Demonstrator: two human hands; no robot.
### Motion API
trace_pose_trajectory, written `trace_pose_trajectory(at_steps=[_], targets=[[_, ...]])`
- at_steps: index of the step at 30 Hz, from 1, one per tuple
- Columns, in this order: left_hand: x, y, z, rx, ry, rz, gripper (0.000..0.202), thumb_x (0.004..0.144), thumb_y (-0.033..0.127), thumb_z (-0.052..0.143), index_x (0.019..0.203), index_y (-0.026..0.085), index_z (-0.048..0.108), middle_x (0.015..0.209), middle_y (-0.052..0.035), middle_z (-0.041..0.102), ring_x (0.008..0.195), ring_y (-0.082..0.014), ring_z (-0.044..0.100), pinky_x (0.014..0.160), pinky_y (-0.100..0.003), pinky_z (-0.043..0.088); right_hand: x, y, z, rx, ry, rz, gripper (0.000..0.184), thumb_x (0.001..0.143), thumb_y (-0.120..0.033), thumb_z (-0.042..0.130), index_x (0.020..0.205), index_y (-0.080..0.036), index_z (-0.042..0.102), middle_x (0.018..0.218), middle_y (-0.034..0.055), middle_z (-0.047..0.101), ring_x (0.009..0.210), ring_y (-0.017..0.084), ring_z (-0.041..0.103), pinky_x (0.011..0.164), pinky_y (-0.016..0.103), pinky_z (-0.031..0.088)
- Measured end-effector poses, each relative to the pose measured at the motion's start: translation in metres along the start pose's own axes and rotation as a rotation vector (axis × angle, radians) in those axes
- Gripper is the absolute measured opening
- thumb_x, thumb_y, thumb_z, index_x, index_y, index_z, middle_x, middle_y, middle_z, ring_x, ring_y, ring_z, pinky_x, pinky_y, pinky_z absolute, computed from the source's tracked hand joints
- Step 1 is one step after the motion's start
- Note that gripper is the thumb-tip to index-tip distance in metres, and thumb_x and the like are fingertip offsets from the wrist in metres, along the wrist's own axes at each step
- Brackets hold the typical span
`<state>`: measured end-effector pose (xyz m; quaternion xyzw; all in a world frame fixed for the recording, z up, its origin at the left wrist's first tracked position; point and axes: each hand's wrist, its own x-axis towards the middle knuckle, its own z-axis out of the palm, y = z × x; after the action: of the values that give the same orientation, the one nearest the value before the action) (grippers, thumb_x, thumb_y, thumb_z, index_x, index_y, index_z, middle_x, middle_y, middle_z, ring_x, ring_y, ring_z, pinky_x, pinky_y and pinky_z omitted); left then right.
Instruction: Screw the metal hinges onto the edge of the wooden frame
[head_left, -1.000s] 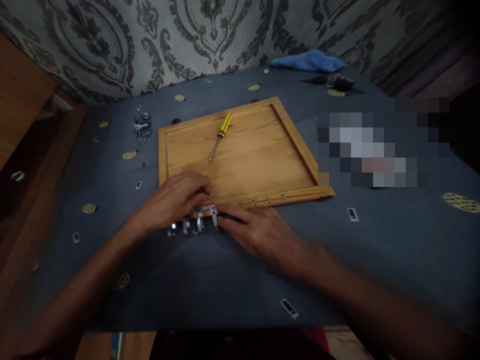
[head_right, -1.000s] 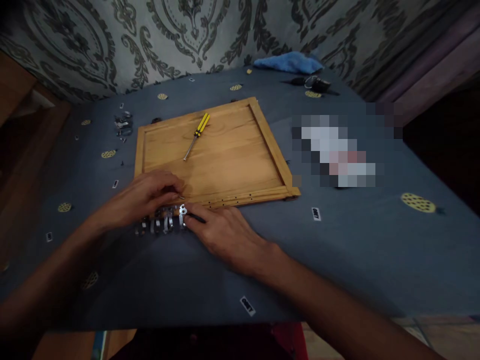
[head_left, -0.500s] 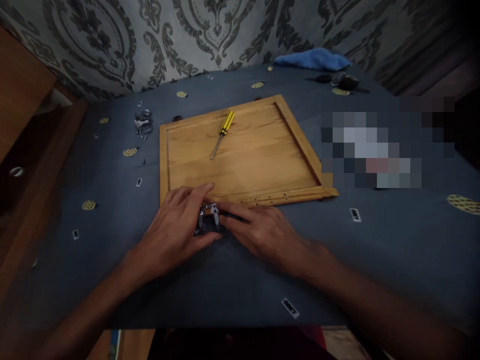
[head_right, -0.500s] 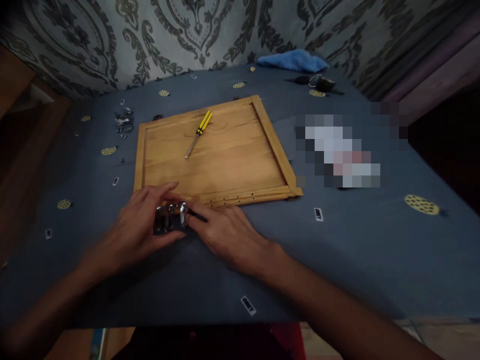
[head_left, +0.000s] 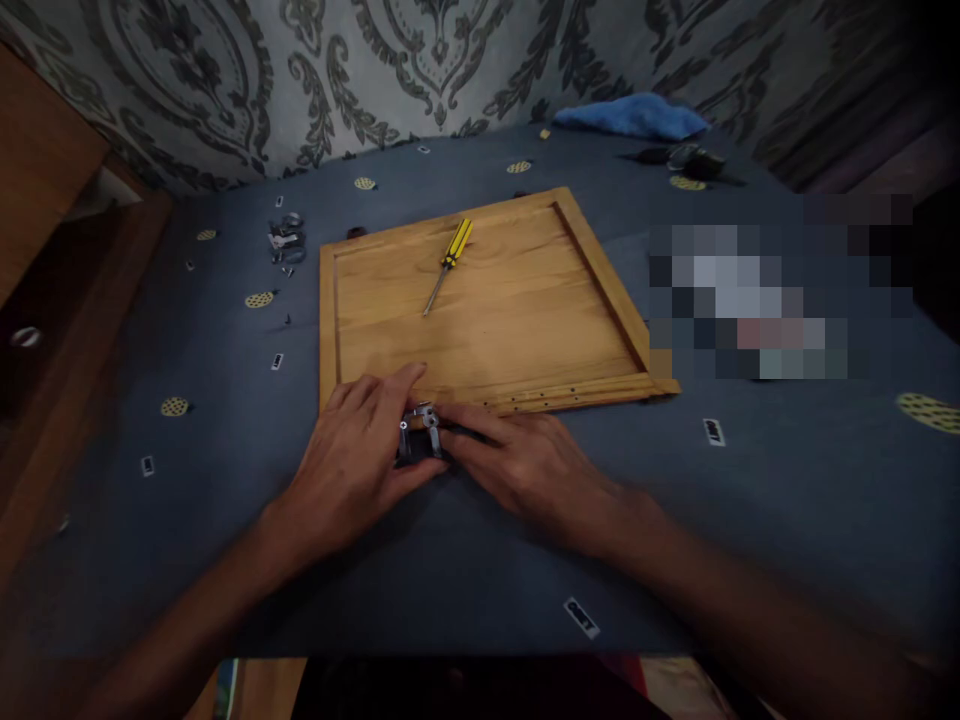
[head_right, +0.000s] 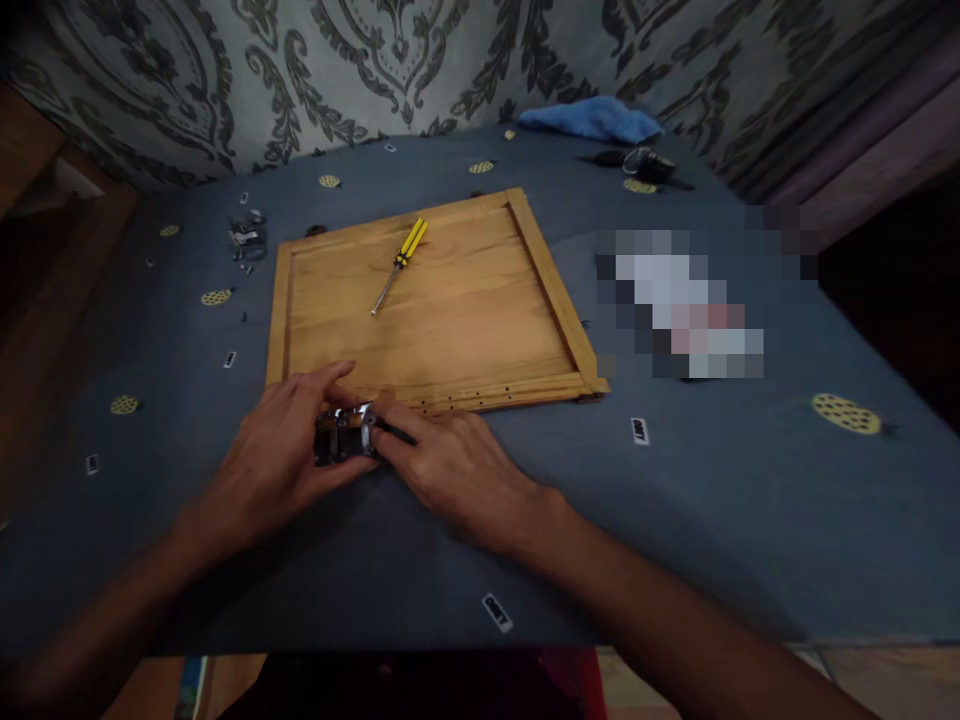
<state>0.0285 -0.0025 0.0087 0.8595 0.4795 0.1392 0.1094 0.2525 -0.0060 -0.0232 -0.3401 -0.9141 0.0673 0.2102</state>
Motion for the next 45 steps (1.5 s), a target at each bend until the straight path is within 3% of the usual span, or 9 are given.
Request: trace_pose_trajectory(at_steps=[9,27,31,33,34,36,41,45], targets=[[-0.001,-0.001,0.001,-0.028,0.001,-0.002,0.075,0.087,0.032,0.083,0.148,0.023,0.040,0.122,-0.0105,0.071,0.113,-0.0329,0.068,0.097,-0.048,0.055,0.000,-0.001,0.000,0.031,0.036,-0.008,0.021,0.100,-0.010,0.060,0.111,-0.016,0.077,0.135,0.0107,0.076,0.083,0.022,0.082,0.062,0.034,0.063],[0.001,0.000,0.000,-0.076,0.014,-0.008,0.074,0.081,0.026,0.088,0.140,0.022,0.043,0.117,-0.0082,0.072,0.112,-0.0318,0.065,0.094,-0.045,0.055,0.000,0.000,0.002,0.048,0.034,-0.001,0.021,0.102,-0.012,0.059,0.113,-0.018,0.077,0.133,0.0093,0.078,0.085,0.020,0.082,0.067,0.030,0.066],[0.001,-0.001,0.000,-0.077,0.012,-0.013,0.075,0.081,0.029,0.090,0.139,0.022,0.043,0.118,-0.0087,0.073,0.114,-0.0332,0.065,0.096,-0.047,0.054,-0.001,0.005,0.002,0.186,0.168,0.036,0.027,0.107,-0.017,0.052,0.120,-0.015,0.076,0.129,0.0124,0.078,0.104,0.022,0.081,0.083,0.032,0.067],[0.001,-0.001,0.000,-0.088,0.006,-0.020,0.074,0.080,0.031,0.090,0.138,0.022,0.044,0.118,-0.0087,0.073,0.114,-0.0337,0.065,0.096,-0.048,0.054,0.004,0.012,-0.001,0.233,0.218,0.078,0.027,0.108,-0.018,0.052,0.119,-0.014,0.077,0.119,0.0129,0.080,0.102,0.022,0.080,0.083,0.031,0.066],[0.001,-0.001,0.000,-0.096,0.000,-0.028,0.073,0.080,0.031,0.090,0.137,0.022,0.045,0.118,-0.0083,0.073,0.114,-0.0338,0.065,0.096,-0.049,0.054,0.009,0.016,-0.003,0.249,0.203,0.092,0.026,0.107,-0.019,0.054,0.116,-0.014,0.078,0.110,0.0111,0.081,0.095,0.021,0.080,0.079,0.030,0.064],[0.002,0.000,-0.001,-0.111,-0.015,-0.057,0.068,0.080,0.031,0.090,0.133,0.023,0.047,0.118,-0.0071,0.073,0.113,-0.0336,0.065,0.095,-0.048,0.054,0.023,0.024,-0.008,0.268,0.052,0.114,0.022,0.105,-0.020,0.060,0.110,-0.017,0.081,0.094,0.0070,0.080,0.083,0.019,0.078,0.073,0.029,0.059],[0.005,0.003,-0.002,-0.112,-0.053,-0.128,0.053,0.078,0.030,0.089,0.117,0.023,0.053,0.115,-0.0078,0.070,0.110,-0.0341,0.065,0.093,-0.049,0.054,0.065,0.036,-0.019,0.295,-0.251,0.112,0.014,0.097,-0.013,0.067,0.097,-0.015,0.081,0.095,0.0078,0.081,0.085,0.018,0.073,0.073,0.026,0.047],[0.006,0.004,-0.004,-0.105,-0.070,-0.142,0.050,0.077,0.031,0.090,0.110,0.023,0.053,0.113,-0.0079,0.068,0.107,-0.0336,0.065,0.092,-0.048,0.054,0.085,0.042,-0.022,0.315,-0.397,0.082,0.017,0.090,-0.007,0.068,0.090,-0.016,0.082,0.086,0.0050,0.080,0.077,0.015,0.069,0.068,0.025,0.040]])
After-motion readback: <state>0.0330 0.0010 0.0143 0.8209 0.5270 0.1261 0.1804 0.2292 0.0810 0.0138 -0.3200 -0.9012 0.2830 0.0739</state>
